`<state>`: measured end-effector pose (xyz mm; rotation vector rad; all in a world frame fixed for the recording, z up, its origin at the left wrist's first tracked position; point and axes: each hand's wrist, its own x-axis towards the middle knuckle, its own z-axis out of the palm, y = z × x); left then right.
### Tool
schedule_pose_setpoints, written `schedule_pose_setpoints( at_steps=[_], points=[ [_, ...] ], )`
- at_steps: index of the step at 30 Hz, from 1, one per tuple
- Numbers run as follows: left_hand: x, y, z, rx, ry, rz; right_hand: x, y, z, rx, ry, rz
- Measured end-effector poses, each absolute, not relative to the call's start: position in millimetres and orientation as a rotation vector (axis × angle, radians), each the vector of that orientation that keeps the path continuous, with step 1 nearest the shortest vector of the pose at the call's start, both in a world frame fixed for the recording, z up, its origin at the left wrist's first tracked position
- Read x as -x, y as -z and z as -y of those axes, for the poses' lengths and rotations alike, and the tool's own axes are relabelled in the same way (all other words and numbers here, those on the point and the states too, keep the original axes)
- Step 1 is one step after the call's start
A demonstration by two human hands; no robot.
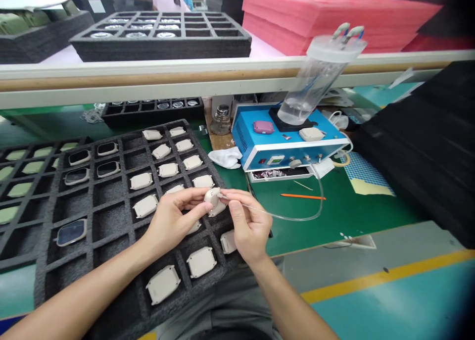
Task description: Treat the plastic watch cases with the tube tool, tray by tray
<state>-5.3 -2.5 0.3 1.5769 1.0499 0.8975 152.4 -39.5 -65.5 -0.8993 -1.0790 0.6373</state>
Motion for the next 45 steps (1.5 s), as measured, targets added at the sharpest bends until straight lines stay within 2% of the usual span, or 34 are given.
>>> schedule_pose_setpoints(
  at_steps=[45],
  points=[
    [7.4,0.8,2.0,-1.608,-0.882,-1.031,-151.2,69.2,39.2,0.907,-0.666,1.073]
  ],
)
